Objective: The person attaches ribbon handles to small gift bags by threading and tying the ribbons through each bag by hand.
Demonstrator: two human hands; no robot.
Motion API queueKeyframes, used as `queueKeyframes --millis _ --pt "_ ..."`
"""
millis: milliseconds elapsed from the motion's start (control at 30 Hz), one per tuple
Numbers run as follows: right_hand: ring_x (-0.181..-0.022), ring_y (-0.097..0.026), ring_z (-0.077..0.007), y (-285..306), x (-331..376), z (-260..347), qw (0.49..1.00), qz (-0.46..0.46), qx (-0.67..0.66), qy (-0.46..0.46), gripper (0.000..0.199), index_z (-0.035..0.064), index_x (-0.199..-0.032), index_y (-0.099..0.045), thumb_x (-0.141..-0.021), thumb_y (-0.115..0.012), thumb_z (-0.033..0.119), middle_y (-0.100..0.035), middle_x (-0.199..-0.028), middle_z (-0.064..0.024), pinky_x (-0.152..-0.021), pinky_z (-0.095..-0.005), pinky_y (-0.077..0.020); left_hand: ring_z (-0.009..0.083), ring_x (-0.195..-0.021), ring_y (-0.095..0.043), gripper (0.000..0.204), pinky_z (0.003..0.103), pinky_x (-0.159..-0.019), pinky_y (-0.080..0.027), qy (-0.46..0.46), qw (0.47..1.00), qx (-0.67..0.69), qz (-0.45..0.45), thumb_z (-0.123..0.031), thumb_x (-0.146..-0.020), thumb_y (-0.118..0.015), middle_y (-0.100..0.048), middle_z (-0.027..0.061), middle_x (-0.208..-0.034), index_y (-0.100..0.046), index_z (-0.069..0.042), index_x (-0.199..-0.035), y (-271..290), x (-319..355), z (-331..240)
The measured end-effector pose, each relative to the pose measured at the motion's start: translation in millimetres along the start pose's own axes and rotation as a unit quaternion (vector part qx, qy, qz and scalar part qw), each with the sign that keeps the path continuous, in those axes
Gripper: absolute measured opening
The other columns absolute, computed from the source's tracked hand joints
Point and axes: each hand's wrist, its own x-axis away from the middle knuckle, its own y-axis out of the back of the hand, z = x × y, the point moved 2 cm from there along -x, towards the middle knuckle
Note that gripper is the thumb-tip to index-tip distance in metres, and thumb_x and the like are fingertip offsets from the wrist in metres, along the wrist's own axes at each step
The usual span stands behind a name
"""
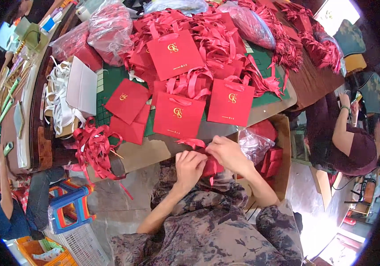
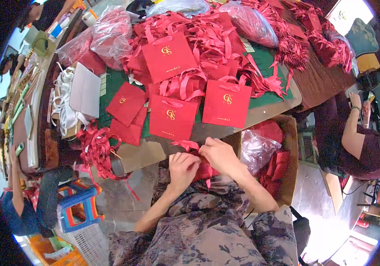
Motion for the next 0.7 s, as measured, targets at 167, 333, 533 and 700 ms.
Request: queueKeyframes --millis 167,333,533,700 --pt "-0.085 -0.063 -0.0312 1 -8 -13 0.992 0.129 -0.001 0.007 0.01 0.0093 -0.088 -0.07 -0.086 -0.065 0.017 -0.058 -0.089 -0.009 -0.076 -0.0425 -0.0523 0.0206 -0.081 -0.059 0.015 0.036 -0.075 -0.041 -0.065 0.998 -0.016 -0.021 -0.007 -0.071 -0.077 -0.065 -0.0006 -0.083 -0.071 -0.012 -0.084 1 3 -3" --pt "-0.082 -0.064 -0.0307 7 -21 -19 0.973 0.201 -0.109 -0.019 0.011 0.0091 -0.086 -0.07 -0.084 -0.067 0.02 -0.06 -0.082 -0.009 -0.074 -0.0421 -0.0501 0.0205 -0.077 -0.059 0.013 0.035 -0.071 -0.042 -0.058 0.998 0.0 -0.03 -0.009 -0.071 -0.079 -0.067 -0.001 -0.081 -0.071 -0.012 -0.082 4 1 2" --pt "-0.067 -0.061 -0.0241 -12 -19 -23 0.978 0.036 -0.19 -0.071 0.013 0.0055 -0.085 -0.07 -0.079 -0.071 0.017 -0.058 -0.075 -0.0097 -0.062 -0.0361 -0.048 0.0215 -0.076 -0.058 0.012 0.036 -0.071 -0.041 0.019 1.0 0.012 0.022 -0.01 -0.073 -0.079 -0.065 0.0002 -0.076 -0.072 -0.014 -0.083 10 -10 7" --pt "-0.067 -0.06 -0.0203 -17 -24 -22 0.968 0.014 -0.23 -0.104 0.013 0.0028 -0.086 -0.069 -0.079 -0.071 0.014 -0.057 -0.075 -0.0097 -0.062 -0.033 -0.048 0.0249 -0.076 -0.058 0.009 0.037 -0.074 -0.041 0.028 0.998 0.018 0.049 -0.011 -0.076 -0.077 -0.063 0.0035 -0.074 -0.071 -0.013 -0.083 22 -30 8"
